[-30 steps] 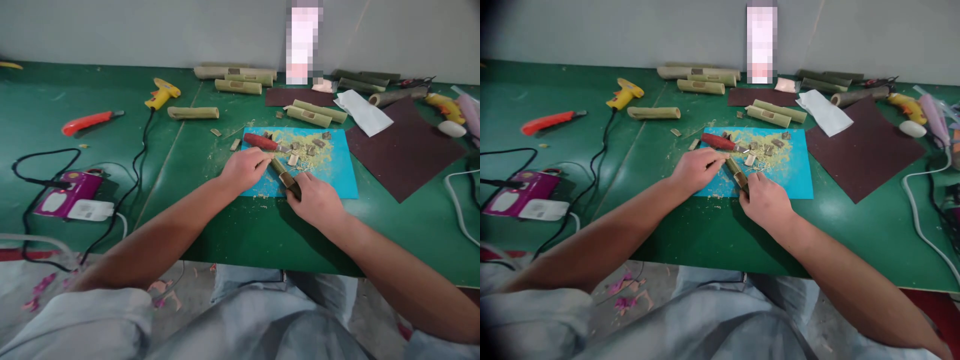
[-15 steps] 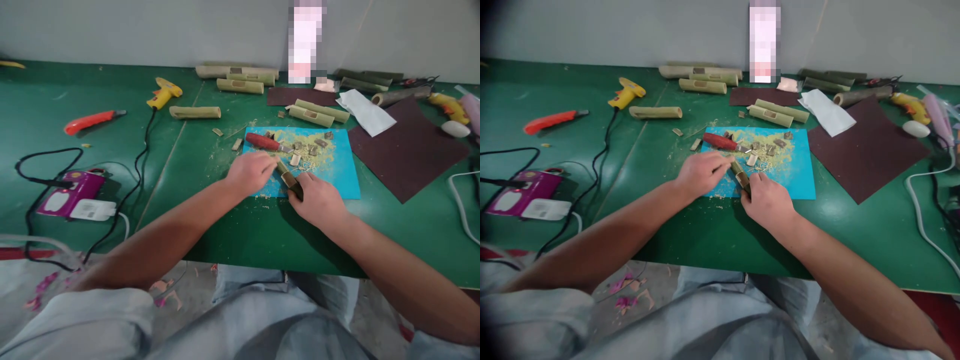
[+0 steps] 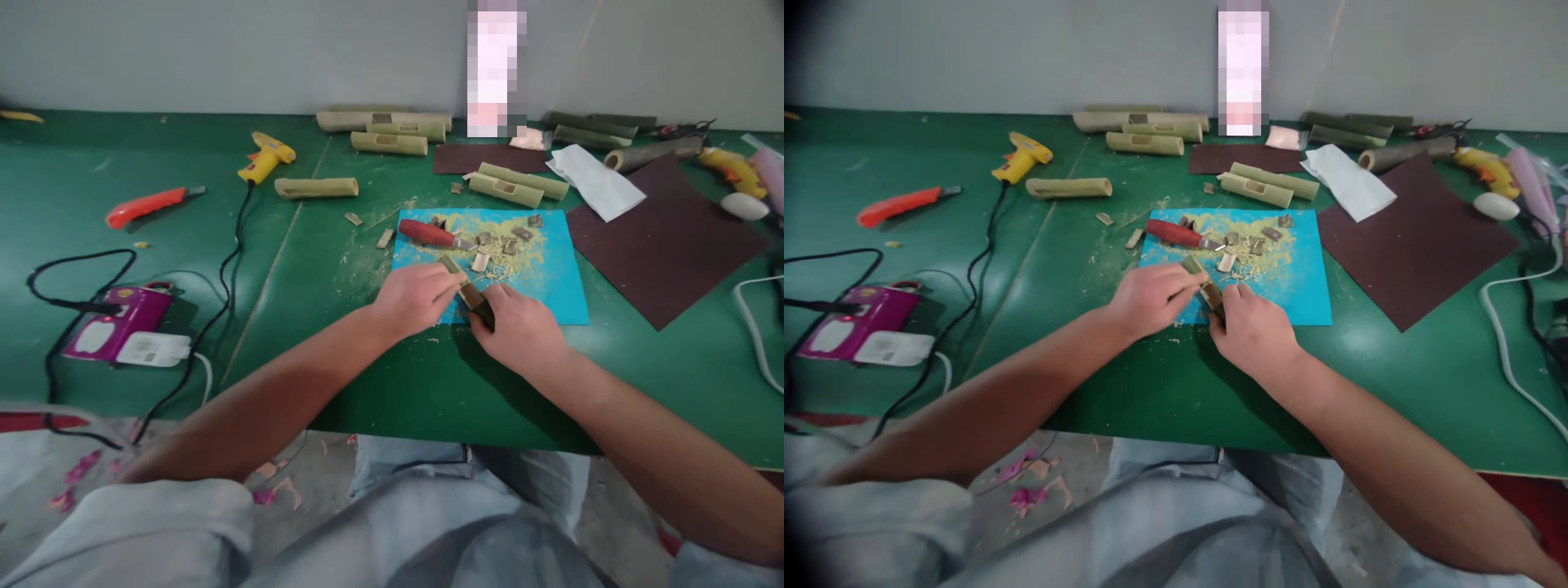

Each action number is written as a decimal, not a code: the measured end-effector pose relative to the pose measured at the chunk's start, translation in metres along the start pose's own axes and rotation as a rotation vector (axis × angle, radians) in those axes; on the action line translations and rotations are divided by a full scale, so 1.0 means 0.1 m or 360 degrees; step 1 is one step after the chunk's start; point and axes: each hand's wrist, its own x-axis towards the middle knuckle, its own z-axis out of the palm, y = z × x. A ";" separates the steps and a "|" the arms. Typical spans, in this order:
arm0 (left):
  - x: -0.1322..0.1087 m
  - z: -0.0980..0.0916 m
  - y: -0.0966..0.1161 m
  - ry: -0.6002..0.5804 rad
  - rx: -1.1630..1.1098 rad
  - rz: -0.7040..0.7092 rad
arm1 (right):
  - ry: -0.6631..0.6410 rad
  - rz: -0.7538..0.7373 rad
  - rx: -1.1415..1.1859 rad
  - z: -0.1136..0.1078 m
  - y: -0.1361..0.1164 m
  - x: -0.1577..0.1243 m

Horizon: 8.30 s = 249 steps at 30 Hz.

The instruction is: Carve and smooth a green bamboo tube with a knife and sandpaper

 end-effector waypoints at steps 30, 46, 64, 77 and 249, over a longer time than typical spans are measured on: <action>-0.03 -0.05 0.11 -0.0052 -0.0110 0.0046 | -0.0012 -0.0030 -0.0004 0.00 0.00 -0.01; 0.00 -0.08 0.12 0.0009 -0.0133 0.0036 | 0.0005 -0.0043 -0.0001 0.02 0.01 -0.01; 0.02 -0.10 0.02 0.0067 -0.0311 -0.0422 | -0.0007 -0.0031 0.0016 -0.02 0.02 0.00; -0.01 -0.17 -0.01 0.0017 -0.0311 -0.0086 | -0.0009 -0.0045 -0.0016 -0.02 0.01 -0.01; 0.12 -0.02 -0.22 0.0122 -0.0280 -0.0176 | 0.0020 -0.0069 0.0098 -0.04 0.05 0.03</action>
